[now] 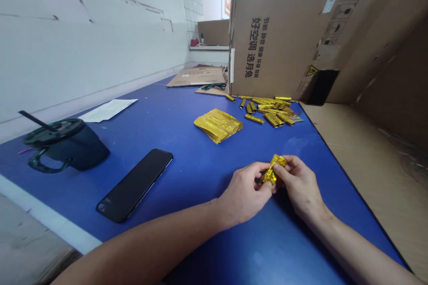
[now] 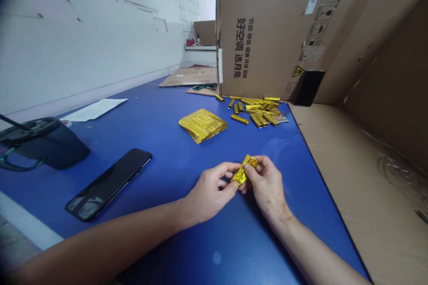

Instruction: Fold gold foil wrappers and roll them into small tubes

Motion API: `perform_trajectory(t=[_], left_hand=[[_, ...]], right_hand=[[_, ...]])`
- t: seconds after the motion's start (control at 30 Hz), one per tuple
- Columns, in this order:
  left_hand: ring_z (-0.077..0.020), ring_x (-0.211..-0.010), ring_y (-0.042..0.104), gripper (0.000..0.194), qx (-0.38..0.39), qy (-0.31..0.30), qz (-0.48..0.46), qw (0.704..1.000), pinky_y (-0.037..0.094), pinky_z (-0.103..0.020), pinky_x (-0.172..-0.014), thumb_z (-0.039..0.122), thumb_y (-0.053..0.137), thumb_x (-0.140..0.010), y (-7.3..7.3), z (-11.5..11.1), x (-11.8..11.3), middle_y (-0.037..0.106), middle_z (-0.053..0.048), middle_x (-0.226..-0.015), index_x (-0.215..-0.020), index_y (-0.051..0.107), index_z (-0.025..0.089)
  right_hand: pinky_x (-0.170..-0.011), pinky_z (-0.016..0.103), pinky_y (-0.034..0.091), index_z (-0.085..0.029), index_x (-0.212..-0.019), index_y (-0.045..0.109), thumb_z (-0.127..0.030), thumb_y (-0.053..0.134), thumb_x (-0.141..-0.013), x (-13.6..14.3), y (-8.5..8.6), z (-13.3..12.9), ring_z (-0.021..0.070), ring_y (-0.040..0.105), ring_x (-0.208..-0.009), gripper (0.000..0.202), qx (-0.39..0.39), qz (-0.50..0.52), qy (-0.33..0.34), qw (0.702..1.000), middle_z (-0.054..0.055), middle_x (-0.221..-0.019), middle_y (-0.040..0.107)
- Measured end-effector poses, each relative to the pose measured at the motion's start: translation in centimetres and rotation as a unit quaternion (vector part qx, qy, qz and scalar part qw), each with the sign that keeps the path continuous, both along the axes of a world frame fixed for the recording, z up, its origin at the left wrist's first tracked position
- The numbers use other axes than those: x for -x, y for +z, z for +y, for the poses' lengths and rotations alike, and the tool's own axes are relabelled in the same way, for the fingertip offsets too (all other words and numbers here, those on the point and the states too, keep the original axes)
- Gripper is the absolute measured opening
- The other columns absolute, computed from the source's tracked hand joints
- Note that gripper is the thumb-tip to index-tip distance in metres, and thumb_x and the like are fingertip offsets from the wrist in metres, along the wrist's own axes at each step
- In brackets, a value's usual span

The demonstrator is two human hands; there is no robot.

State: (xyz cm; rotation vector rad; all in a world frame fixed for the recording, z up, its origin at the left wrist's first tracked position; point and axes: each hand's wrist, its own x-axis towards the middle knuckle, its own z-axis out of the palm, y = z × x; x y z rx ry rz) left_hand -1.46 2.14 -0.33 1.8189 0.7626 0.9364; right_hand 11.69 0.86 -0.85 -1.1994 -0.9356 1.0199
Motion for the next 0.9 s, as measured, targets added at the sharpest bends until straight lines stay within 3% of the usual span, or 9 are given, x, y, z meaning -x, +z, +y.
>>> perform_trajectory(t=[0.27,0.37,0.47,0.57,0.73,0.9], left_hand=[[-0.0100,-0.063,0.058,0.024,0.060,0.024,-0.041,0.997,0.047,-0.019,-0.059,0.008,0.041,-0.075,-0.37,0.64,-0.11,0.062,-0.002,-0.071,-0.095,0.054,0.014],[-0.0106,-0.067,0.058,0.028,0.003,0.048,0.017,0.999,0.047,-0.021,-0.064,0.004,0.039,-0.074,-0.20,0.79,0.17,0.063,-0.002,-0.076,-0.094,0.056,0.014],[-0.0133,-0.080,0.057,0.031,-0.107,0.071,0.074,0.989,0.044,-0.026,-0.076,0.004,0.038,-0.075,-0.14,0.80,0.41,0.062,-0.004,-0.089,-0.096,0.057,0.015],[-0.0148,-0.086,0.054,0.033,-0.171,0.063,0.102,0.978,0.043,-0.028,-0.080,0.007,0.038,-0.078,-0.32,0.67,0.46,0.060,-0.004,-0.094,-0.104,0.055,0.016],[-0.0157,-0.081,0.054,0.035,-0.153,0.050,0.126,0.979,0.045,-0.027,-0.071,0.020,0.045,-0.080,-0.45,0.47,0.44,0.056,-0.004,-0.093,-0.115,0.048,0.020],[-0.0132,-0.078,0.053,0.034,-0.127,0.062,0.107,0.984,0.043,-0.025,-0.073,0.016,0.041,-0.082,-0.09,0.98,0.64,0.054,-0.004,-0.087,-0.114,0.051,0.017]], right_hand=[[-0.037,0.027,0.046,-0.021,-0.079,0.044,-0.032,0.066,-0.064,0.23,0.19,-0.36,0.0137,0.054,-0.036,0.028,-0.009,0.022,0.027,0.999,-0.004,-0.051,0.059],[-0.038,0.026,0.047,-0.020,-0.078,0.043,-0.032,0.065,-0.066,0.30,0.11,-0.45,0.0142,0.056,-0.037,0.028,-0.012,0.020,0.038,0.999,-0.005,-0.050,0.059],[-0.039,0.026,0.047,-0.020,-0.077,0.043,-0.031,0.065,-0.066,0.32,-0.05,-0.42,0.0140,0.057,-0.038,0.027,-0.014,0.025,0.046,0.999,-0.005,-0.051,0.059],[-0.040,0.026,0.048,-0.020,-0.076,0.043,-0.030,0.066,-0.065,0.21,-0.25,-0.28,0.0133,0.057,-0.038,0.027,-0.009,0.037,0.035,0.999,-0.005,-0.051,0.059],[-0.041,0.024,0.048,-0.020,-0.075,0.044,-0.030,0.067,-0.064,0.03,-0.26,-0.16,0.0125,0.058,-0.041,0.028,-0.003,0.052,0.013,0.999,-0.005,-0.054,0.061],[-0.043,0.027,0.049,-0.020,-0.085,0.043,-0.032,0.065,-0.067,0.15,0.14,-0.37,0.0154,0.060,-0.043,0.031,-0.020,0.043,0.022,0.999,-0.004,-0.054,0.061]])
